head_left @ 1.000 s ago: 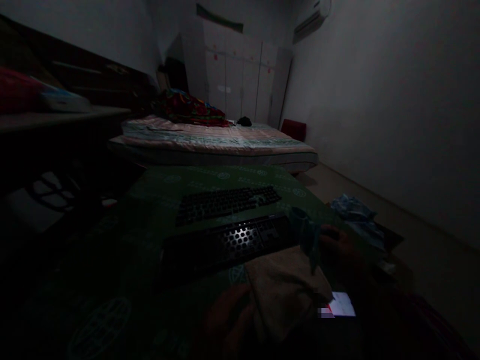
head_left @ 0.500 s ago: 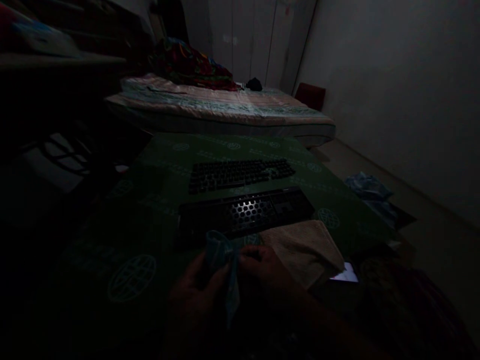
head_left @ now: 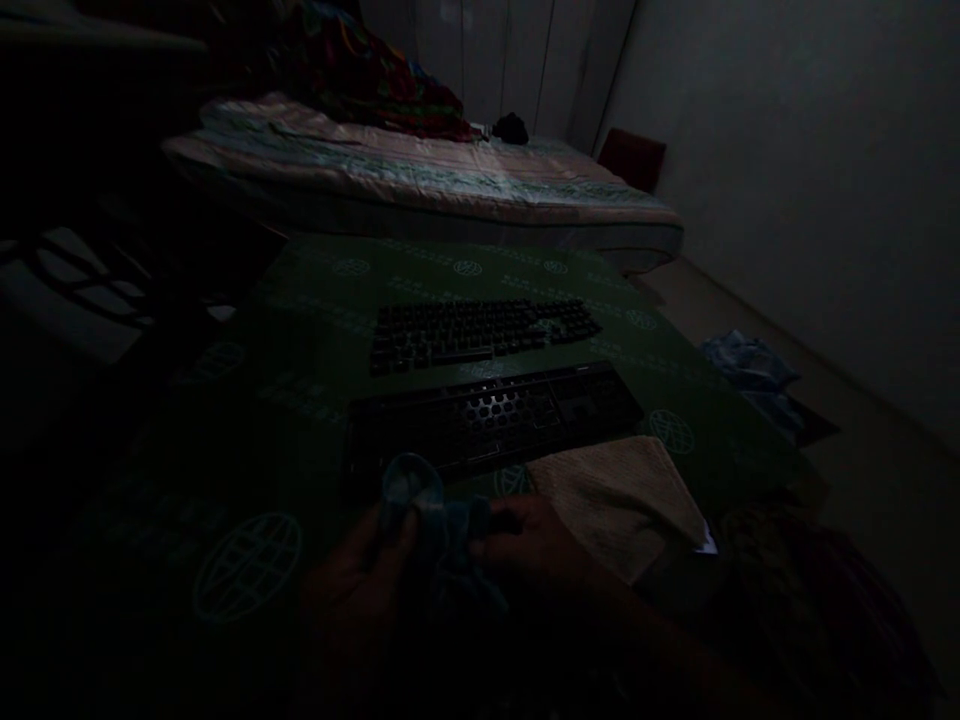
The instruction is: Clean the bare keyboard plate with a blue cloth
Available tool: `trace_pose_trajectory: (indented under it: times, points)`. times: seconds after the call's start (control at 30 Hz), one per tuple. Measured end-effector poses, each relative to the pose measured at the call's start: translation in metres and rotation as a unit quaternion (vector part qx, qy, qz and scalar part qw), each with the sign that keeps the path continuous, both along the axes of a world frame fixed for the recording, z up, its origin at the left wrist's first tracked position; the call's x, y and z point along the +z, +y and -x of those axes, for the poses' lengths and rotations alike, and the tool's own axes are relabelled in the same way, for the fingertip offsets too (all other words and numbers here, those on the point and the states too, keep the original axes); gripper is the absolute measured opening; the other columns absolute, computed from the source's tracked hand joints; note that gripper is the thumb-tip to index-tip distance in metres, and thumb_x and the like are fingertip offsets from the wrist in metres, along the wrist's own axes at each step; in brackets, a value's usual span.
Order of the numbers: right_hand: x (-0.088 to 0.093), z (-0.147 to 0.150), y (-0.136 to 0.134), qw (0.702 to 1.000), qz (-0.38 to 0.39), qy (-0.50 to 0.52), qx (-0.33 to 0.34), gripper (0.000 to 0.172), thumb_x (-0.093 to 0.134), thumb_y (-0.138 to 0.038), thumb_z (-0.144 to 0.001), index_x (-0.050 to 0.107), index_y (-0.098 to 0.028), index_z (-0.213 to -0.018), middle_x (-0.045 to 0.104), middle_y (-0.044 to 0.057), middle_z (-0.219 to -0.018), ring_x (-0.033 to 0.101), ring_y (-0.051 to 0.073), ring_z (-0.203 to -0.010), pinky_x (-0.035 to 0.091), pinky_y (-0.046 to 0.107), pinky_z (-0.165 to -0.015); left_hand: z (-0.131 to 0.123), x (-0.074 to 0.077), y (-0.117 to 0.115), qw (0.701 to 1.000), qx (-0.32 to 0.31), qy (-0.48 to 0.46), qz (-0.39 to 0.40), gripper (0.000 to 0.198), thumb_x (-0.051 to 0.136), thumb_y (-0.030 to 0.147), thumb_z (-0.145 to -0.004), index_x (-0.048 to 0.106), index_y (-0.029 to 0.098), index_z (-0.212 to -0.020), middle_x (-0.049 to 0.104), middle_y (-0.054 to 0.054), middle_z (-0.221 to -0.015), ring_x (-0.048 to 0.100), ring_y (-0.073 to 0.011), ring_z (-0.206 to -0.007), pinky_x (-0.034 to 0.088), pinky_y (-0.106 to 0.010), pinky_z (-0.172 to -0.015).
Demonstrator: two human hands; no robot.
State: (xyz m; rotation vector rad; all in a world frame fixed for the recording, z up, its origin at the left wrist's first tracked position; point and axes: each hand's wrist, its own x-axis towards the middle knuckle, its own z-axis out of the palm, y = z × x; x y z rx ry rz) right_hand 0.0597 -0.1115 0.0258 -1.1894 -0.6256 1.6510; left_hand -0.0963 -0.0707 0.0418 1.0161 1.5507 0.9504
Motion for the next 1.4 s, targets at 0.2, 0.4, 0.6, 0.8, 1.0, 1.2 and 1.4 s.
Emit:
trace_pose_trajectory:
  times: [0.2,0.4,0.6,0.8,1.0,1.2,1.4]
  points:
    - [-0.001,-0.001,-0.006,0.997,-0.024,0.067,0.039,0.025,0.079,-0.031,-0.052,0.072,-0.015,-0.070,0.063,-0.002,-0.058,0.055,0.011,-0.054,0.042,0.026,-0.060,0.005,0.011,0.002,0.999,-0.010,-0.008,0.038,0.031,0.070,0.044,-0.057,0.070,0.020,-0.076,0.061,0.001,-0.051,0.060,-0.0201,-0.054,0.048,-0.024,-0.045]
    - [-0.004,0.001,-0.009,0.993,-0.027,0.111,0.032,0.019,0.076,-0.027,-0.052,0.071,-0.014,-0.065,0.063,-0.001,-0.055,0.053,0.011,-0.048,0.043,0.025,-0.056,0.010,0.010,0.003,0.997,0.009,-0.063,0.054,0.033,0.071,0.038,-0.057,0.070,0.019,-0.084,0.058,0.003,-0.046,0.059,-0.0189,-0.047,0.051,-0.028,-0.050]
    - [-0.011,0.000,-0.008,0.986,-0.032,0.161,0.022,0.015,0.072,-0.019,-0.052,0.070,-0.014,-0.066,0.065,0.001,-0.054,0.057,0.013,-0.047,0.045,0.026,-0.055,0.013,-0.006,0.001,0.990,0.038,-0.130,0.042,0.047,0.075,0.042,-0.055,0.069,0.016,-0.094,0.068,-0.001,-0.060,0.064,-0.0202,-0.055,0.051,-0.029,-0.054]
    - [-0.016,-0.001,-0.010,0.984,-0.031,0.169,0.040,0.016,0.072,-0.023,-0.057,0.070,-0.015,-0.070,0.068,0.004,-0.060,0.066,0.021,-0.061,0.050,0.036,-0.070,0.011,-0.004,-0.001,0.982,0.052,-0.175,0.042,0.047,0.075,0.038,-0.055,0.068,0.014,-0.094,0.070,-0.004,-0.064,0.067,-0.0213,-0.060,0.051,-0.028,-0.055]
    - [-0.007,0.003,-0.009,0.990,-0.003,0.133,0.047,0.023,0.072,-0.023,-0.059,0.072,-0.015,-0.081,0.071,0.006,-0.069,0.067,0.021,-0.063,0.050,0.036,-0.070,0.018,0.001,0.002,0.971,0.127,-0.202,0.005,0.037,0.071,0.030,-0.057,0.068,0.015,-0.090,0.070,-0.002,-0.066,0.068,-0.0224,-0.064,0.054,-0.030,-0.058]
    - [-0.004,0.007,-0.013,0.996,0.051,0.073,0.003,0.036,0.073,-0.021,-0.057,0.072,-0.018,-0.094,0.072,0.004,-0.071,0.065,0.020,-0.062,0.049,0.033,-0.063,0.040,0.003,0.010,0.950,0.223,-0.212,-0.053,0.027,0.066,0.027,-0.065,0.066,0.020,-0.091,0.069,0.000,-0.070,0.068,-0.0200,-0.069,0.054,-0.027,-0.060]
    - [-0.013,0.011,-0.020,0.996,0.046,0.018,0.080,0.025,0.072,-0.017,-0.055,0.074,-0.017,-0.080,0.070,0.003,-0.068,0.062,0.018,-0.064,0.045,0.027,-0.059,0.054,0.020,0.011,0.931,0.264,-0.248,-0.045,0.022,0.064,0.025,-0.069,0.064,0.018,-0.089,0.071,-0.003,-0.071,0.069,-0.0241,-0.074,0.056,-0.034,-0.066]
